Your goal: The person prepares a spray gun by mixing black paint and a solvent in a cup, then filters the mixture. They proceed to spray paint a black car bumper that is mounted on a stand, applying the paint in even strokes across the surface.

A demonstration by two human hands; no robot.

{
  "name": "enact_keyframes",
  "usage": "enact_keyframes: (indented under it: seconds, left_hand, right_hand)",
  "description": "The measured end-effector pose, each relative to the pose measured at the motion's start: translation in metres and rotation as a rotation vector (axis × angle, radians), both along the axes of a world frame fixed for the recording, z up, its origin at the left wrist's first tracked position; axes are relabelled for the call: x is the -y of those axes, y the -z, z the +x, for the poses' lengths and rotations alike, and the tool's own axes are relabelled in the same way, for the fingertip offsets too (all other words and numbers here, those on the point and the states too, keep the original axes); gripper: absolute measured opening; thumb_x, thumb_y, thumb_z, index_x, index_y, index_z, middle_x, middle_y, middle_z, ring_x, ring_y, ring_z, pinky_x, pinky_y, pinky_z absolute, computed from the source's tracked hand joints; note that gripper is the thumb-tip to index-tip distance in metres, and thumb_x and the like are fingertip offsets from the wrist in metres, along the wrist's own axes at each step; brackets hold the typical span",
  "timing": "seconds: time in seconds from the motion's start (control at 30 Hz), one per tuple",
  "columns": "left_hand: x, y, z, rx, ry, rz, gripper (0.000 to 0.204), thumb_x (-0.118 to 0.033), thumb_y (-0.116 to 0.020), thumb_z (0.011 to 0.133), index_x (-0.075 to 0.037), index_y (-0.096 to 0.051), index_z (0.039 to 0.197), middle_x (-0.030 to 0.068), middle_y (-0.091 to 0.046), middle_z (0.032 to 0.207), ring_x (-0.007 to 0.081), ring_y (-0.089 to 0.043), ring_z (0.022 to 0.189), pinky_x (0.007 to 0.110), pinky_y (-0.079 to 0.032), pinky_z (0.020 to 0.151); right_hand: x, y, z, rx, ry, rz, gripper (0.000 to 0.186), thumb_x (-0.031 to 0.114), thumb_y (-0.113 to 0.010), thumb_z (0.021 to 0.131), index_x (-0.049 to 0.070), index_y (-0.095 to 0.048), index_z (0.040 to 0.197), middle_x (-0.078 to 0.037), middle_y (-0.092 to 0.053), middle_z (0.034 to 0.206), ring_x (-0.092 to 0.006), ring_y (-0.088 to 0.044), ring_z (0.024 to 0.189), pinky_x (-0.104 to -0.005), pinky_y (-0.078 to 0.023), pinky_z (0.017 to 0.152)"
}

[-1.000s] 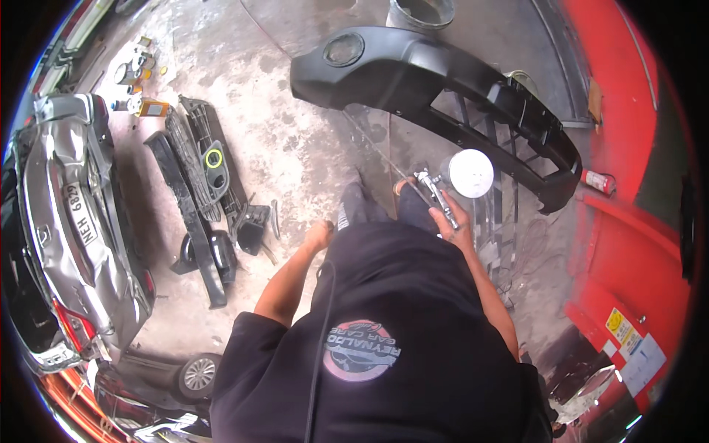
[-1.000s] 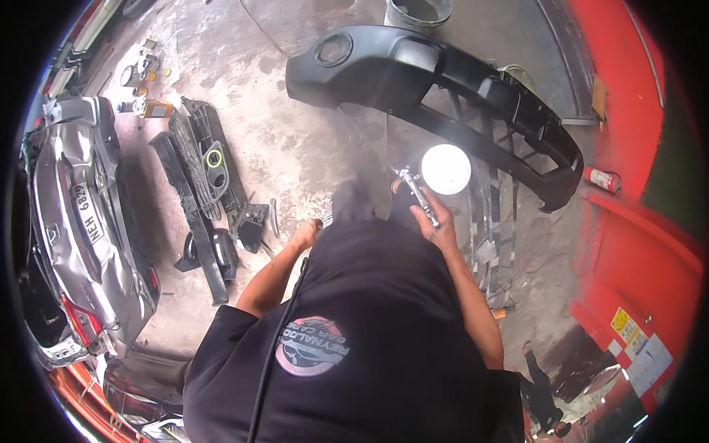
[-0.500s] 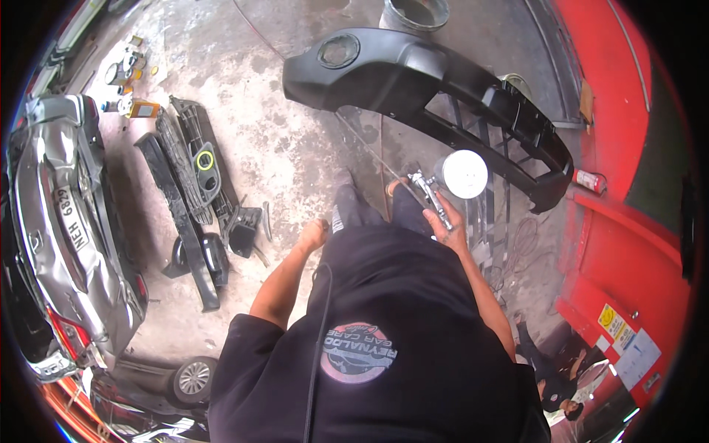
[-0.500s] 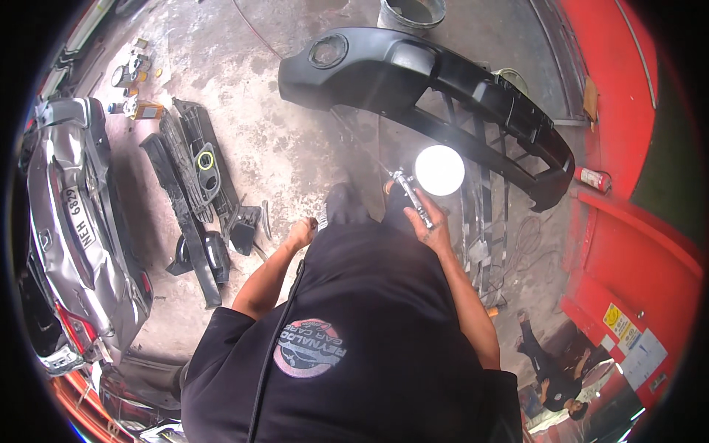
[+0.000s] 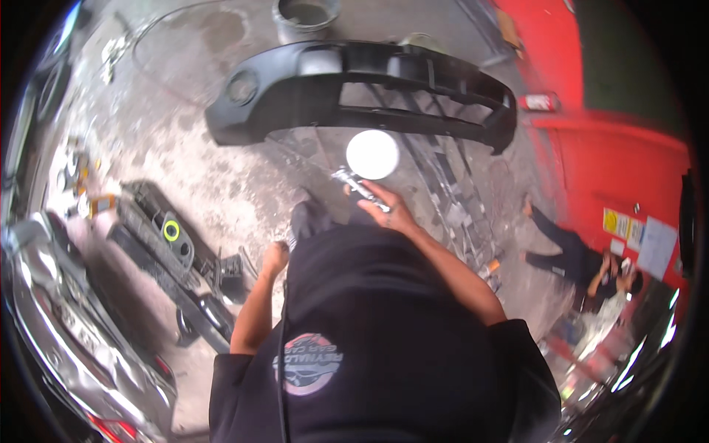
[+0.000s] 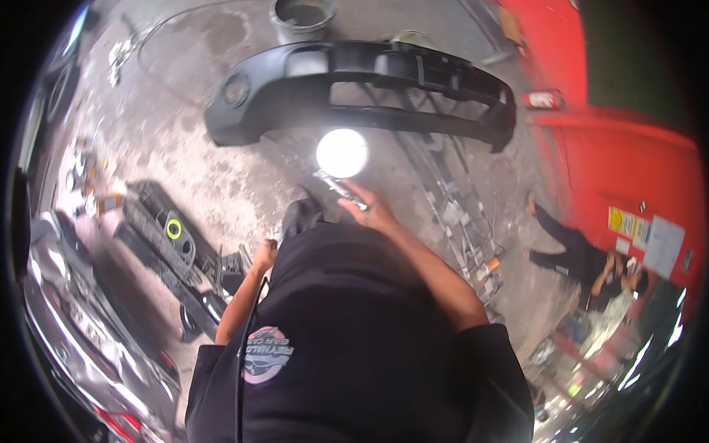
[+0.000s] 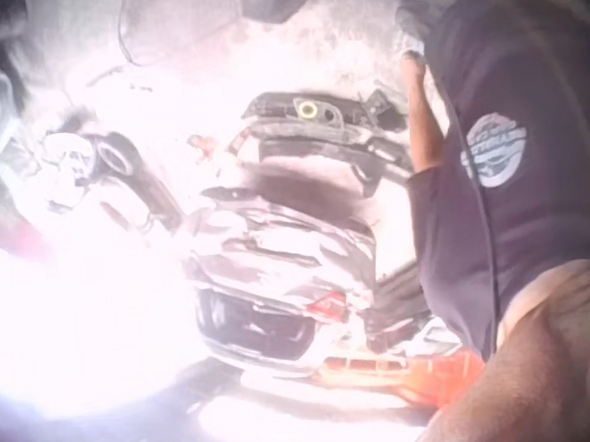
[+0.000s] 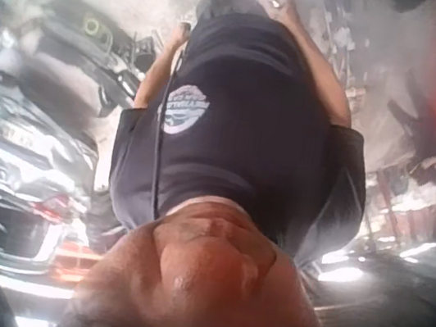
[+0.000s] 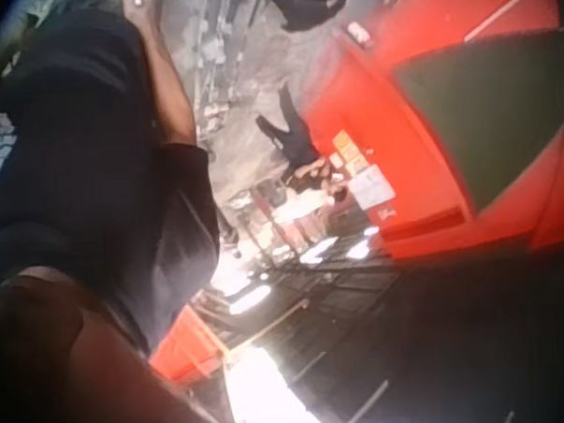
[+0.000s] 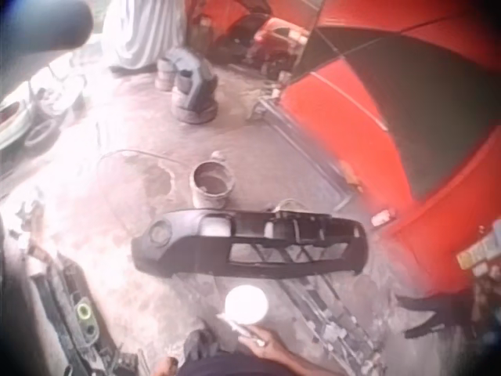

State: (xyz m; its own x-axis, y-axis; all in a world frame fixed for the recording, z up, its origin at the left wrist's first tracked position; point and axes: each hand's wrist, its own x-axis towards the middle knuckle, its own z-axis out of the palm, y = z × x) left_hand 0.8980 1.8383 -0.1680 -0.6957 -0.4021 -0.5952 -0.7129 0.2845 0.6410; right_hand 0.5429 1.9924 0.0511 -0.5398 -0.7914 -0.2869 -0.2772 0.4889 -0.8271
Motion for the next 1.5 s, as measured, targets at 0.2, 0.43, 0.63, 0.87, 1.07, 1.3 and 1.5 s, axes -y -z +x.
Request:
enact_keyframes:
  seconds: [0.2,0.43,0.63,0.87,1.07,1.3,1.5]
  left_hand:
    - [0.028,0.008,-0.007,-0.045,0.07,0.054,0.014,-0.01,-0.06,0.086,-0.005,-0.073,0.087,0.024,-0.072,0.081,0.0419,-0.073,0.083,0.05,-0.057,0.074]
    - [0.044,0.003,-0.031,-0.028,0.059,0.003,0.019,-0.017,-0.059,0.099,-0.007,-0.074,0.102,0.0252,-0.073,0.091,0.0458,-0.072,0.09,0.051,-0.056,0.078]
    - [0.046,-0.002,-0.045,-0.104,0.108,0.011,0.022,-0.016,-0.056,0.101,-0.004,-0.074,0.103,0.0258,-0.073,0.097,0.047,-0.071,0.094,0.05,-0.056,0.08]
    - [0.044,0.0,-0.043,-0.075,0.273,-0.017,0.023,-0.012,-0.053,0.098,-0.004,-0.073,0.097,0.0257,-0.072,0.092,0.0472,-0.07,0.091,0.049,-0.056,0.076]
    - [0.038,-0.005,-0.048,-0.107,0.307,-0.033,0.02,-0.008,-0.051,0.096,-0.003,-0.068,0.089,0.0254,-0.067,0.081,0.0479,-0.065,0.076,0.053,-0.049,0.064]
    - [0.019,-0.049,-0.123,0.118,0.216,-0.003,0.021,-0.014,-0.054,0.099,-0.004,-0.073,0.098,0.0275,-0.071,0.092,0.0472,-0.07,0.09,0.053,-0.054,0.073]
    - [0.0,-0.074,-0.204,0.393,0.216,-0.011,0.03,-0.032,-0.062,0.1,-0.009,-0.076,0.112,0.028,-0.074,0.099,0.0469,-0.072,0.099,0.053,-0.056,0.085]
  right_hand:
    - [-0.006,-0.008,0.0,-0.049,0.046,-0.008,0.051,0.03,-0.076,0.099,0.012,-0.064,0.144,-0.018,-0.073,0.129,-0.0356,-0.07,0.117,-0.0404,-0.053,0.101]
    - [-0.02,-0.006,0.007,-0.039,0.145,-0.057,0.051,0.028,-0.074,0.099,0.006,-0.063,0.144,-0.022,-0.072,0.13,-0.0385,-0.069,0.118,-0.0432,-0.053,0.102]
    - [-0.031,-0.018,0.006,0.057,0.218,-0.022,0.051,0.026,-0.074,0.099,0.001,-0.063,0.141,-0.024,-0.071,0.13,-0.0398,-0.068,0.119,-0.0436,-0.053,0.102]
    - [-0.048,-0.01,-0.019,-0.044,0.279,-0.15,0.046,0.018,-0.074,0.099,0.0,-0.063,0.14,-0.02,-0.074,0.121,-0.0294,-0.072,0.108,-0.0376,-0.055,0.094]
    - [-0.078,0.001,-0.061,0.028,0.431,-0.133,0.043,0.013,-0.074,0.097,-0.002,-0.064,0.136,-0.015,-0.076,0.109,-0.0204,-0.072,0.097,-0.0332,-0.056,0.087]
    - [-0.127,0.029,-0.146,0.131,0.645,-0.132,0.031,0.01,-0.072,0.096,0.001,-0.069,0.126,-0.004,-0.07,0.09,-0.0098,-0.059,0.071,-0.0289,-0.05,0.067]
    - [-0.161,0.06,-0.221,0.211,0.8,-0.131,0.029,0.014,-0.07,0.1,0.001,-0.069,0.126,-0.004,-0.073,0.099,-0.0096,-0.065,0.078,-0.0283,-0.054,0.07]
